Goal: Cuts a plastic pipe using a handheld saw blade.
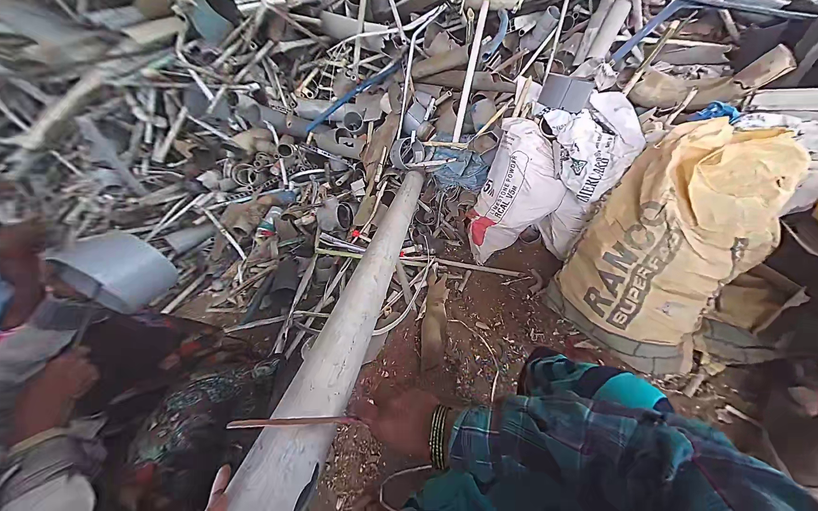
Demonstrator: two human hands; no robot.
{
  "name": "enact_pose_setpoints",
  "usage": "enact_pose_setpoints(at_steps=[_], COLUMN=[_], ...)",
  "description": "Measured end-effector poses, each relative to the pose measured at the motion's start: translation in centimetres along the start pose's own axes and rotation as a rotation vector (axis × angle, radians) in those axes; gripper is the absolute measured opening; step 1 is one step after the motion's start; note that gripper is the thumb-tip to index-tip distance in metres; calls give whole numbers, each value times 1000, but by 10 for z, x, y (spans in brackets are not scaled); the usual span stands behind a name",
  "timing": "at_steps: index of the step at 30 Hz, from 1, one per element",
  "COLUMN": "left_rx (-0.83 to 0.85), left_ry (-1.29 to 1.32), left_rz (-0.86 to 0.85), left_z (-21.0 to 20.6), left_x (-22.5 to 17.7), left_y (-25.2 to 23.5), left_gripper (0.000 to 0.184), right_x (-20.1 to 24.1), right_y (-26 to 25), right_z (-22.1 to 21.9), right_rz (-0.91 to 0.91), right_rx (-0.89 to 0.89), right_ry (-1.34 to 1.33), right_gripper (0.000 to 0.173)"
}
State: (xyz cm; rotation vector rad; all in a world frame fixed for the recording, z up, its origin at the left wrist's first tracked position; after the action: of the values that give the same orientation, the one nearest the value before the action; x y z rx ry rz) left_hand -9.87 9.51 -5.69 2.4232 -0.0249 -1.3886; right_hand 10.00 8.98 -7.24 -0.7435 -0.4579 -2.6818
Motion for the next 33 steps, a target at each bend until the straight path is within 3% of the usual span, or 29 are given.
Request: enact_pose_setpoints(at_steps=[2,5,7,9,12,14,18,20,22,25,27,29,33], left_rx=[-5,-54,-76,-130,-165,-145,-144,-125,-117,-150,-168,-150,-121], left_ry=[-27,-44,-17,14,41,29,39,36,24,14,-10,-27,-50], left_rz=[-20,-37,-13,30,38,3,-37,-24,-20,-29,-34,-33,-19], left_z=[0,-4,-5,-4,-2,-3,-6,-8,-9,-7,-7,-6,-9], left_x=[1,3,4,7,11,8,7,10,10,10,10,10,13], left_y=[-2,2,3,6,6,3,4,6,6,6,6,6,11], left_gripper=[38,43,41,38,37,39,38,41,41,41,40,41,37], right_x=[-18,-78,-96,-71,1,13,-83,-107,-76,3,22,1,-93], right_y=[-9,-24,-31,-27,-15,-14,-30,-27,-23,-10,-5,-14,-26], right_z=[0,30,44,36,0,-7,45,61,48,3,-8,6,50], right_rz=[-55,-405,-479,-438,-98,-32,-523,-607,-499,-183,-91,-161,-544], right_rx=[-33,-57,-102,-49,-20,-12,-80,-101,-61,62,63,16,-104], right_ry=[25,-66,-35,-33,73,95,-35,-31,-28,-12,7,5,-102], right_gripper=[37,44,46,45,35,35,45,44,43,38,36,35,42])
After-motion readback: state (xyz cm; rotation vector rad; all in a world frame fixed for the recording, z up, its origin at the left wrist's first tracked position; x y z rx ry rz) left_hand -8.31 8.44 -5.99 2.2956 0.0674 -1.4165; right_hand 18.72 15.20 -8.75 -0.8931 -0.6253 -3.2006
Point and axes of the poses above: each hand's wrist, its own y-axis away from the middle knuckle, its own z-axis out of the back of the hand, x = y × z, the point moved 9 cm from there along -y, towards the middle knuckle, and after that the axes turned 1 degree about -y, right-handed, at the moved point
